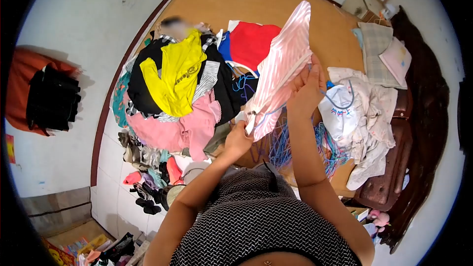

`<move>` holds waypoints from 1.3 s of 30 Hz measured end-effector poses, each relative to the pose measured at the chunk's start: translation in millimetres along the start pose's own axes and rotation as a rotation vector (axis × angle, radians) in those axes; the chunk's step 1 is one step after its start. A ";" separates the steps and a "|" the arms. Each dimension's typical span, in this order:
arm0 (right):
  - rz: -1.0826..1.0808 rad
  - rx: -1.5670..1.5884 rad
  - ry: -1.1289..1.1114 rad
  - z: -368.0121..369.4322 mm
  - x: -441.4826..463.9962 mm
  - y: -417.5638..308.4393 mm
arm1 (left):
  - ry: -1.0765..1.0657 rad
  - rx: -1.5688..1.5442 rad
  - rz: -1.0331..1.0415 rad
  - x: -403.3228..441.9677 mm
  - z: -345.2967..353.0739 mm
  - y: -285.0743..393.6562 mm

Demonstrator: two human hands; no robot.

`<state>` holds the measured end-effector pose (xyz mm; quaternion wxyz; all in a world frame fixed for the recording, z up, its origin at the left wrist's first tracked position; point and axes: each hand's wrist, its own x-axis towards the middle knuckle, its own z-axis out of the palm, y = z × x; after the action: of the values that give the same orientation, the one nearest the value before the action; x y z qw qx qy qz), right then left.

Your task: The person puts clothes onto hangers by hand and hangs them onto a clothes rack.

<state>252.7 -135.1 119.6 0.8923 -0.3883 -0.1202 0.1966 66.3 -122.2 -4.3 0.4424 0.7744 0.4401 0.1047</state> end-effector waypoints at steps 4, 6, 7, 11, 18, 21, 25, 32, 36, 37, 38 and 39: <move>-0.416 -0.713 -0.146 -34.9 14.1 53.6 | -0.186 -0.198 -0.065 4.4 3.0 11.3; -0.113 -1.036 -0.404 -42.8 9.0 42.7 | -0.229 -0.539 -0.225 8.1 -5.0 14.6; 0.041 -1.028 -0.503 -42.1 8.3 39.2 | -0.231 -0.539 -0.224 11.1 -7.7 7.5; -0.078 -1.099 -0.558 -16.6 2.7 -31.2 | -0.041 -0.207 -0.009 33.7 -8.2 -40.5; 0.361 -0.781 -0.600 10.7 -3.8 -106.0 | 0.430 -0.065 0.170 62.1 -31.0 -26.8; 0.452 -0.953 -0.667 10.9 6.3 -96.8 | 0.197 0.111 0.091 78.5 -36.7 -36.1; 0.287 -0.988 -0.777 14.0 -5.5 -121.0 | 0.206 -0.541 0.004 87.9 -17.1 -61.6; 0.345 -1.414 -0.857 -60.2 41.9 -72.5 | -0.500 0.085 -0.007 56.5 18.8 -140.2; 0.280 -1.479 -0.726 -89.3 84.0 -45.7 | -0.613 0.232 0.091 43.3 26.5 -164.1; 0.094 -1.520 -0.673 -91.3 98.2 -38.3 | -0.649 0.192 0.043 46.1 26.8 -168.9; -0.012 -1.494 -0.572 -100.0 117.3 -25.8 | -0.529 0.188 0.090 45.3 28.3 -173.5; -0.115 -1.463 -0.472 -106.8 138.4 -15.2 | -0.530 0.183 0.081 48.9 24.8 -175.4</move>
<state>419.4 -152.0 67.9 0.3680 -0.8202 -0.4268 0.0981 5.6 -60.3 -166.4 0.4658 0.8284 0.2852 -0.1241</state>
